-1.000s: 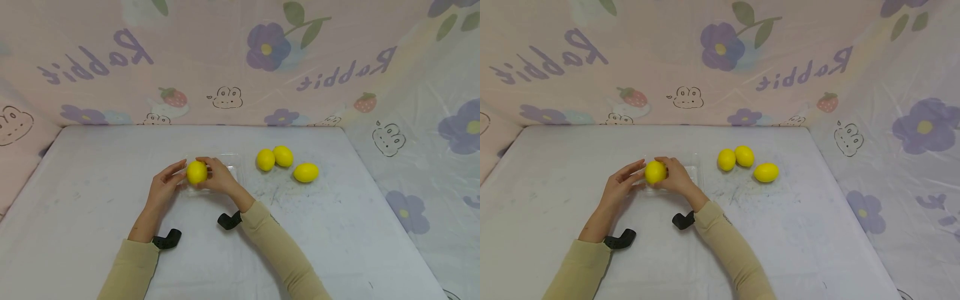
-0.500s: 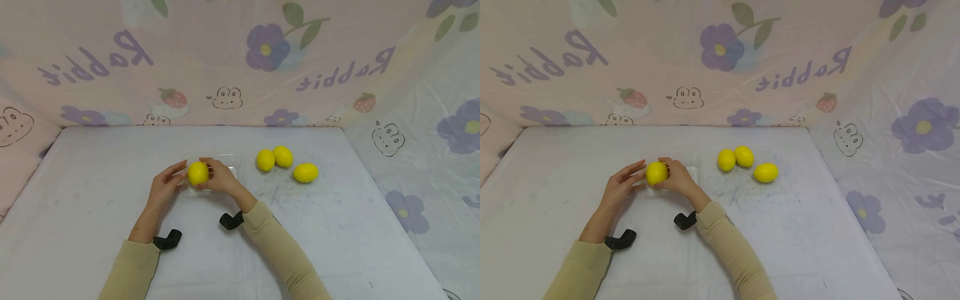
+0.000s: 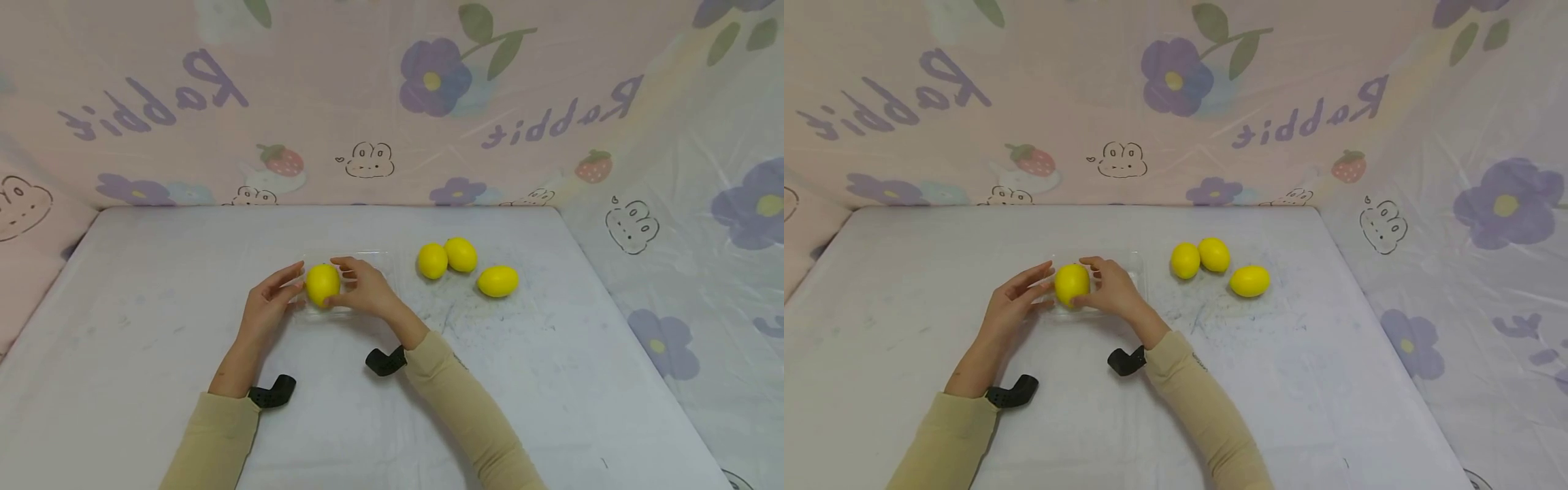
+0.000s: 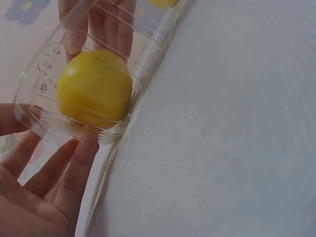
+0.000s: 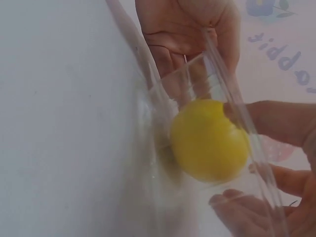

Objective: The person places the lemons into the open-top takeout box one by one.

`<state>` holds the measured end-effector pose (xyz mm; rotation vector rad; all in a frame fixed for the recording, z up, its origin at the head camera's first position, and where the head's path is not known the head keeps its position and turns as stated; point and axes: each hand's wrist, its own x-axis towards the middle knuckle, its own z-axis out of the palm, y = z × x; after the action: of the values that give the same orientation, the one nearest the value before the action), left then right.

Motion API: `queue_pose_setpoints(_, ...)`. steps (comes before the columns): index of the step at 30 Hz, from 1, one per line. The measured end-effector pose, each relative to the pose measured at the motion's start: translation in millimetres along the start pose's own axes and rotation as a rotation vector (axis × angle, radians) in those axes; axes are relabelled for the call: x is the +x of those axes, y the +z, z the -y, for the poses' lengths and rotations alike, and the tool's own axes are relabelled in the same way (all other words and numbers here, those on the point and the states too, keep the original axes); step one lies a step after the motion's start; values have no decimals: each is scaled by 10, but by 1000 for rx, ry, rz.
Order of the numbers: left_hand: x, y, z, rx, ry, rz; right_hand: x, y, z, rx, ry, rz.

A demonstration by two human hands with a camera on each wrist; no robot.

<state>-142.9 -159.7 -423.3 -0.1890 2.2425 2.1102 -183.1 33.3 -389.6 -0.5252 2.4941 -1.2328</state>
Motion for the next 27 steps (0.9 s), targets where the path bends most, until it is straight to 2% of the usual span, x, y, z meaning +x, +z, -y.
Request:
queue_pose_setpoints(9, 3, 5, 19, 6, -8, -15, -110, -96, -53, 145, -6, -68)
queue_pose_setpoints(17, -8, 10, -13, 4, -3, -8, -163, -172, -135, 365, -112, -189)
queue_pose_setpoints(21, -14, 14, -15, -5, -18, -11, -181, -203, -176, 398, -151, -237)
queue_pose_setpoints(27, -5, 13, 14, -8, -18, -20, -199, -251, -263, 435, -154, -344)
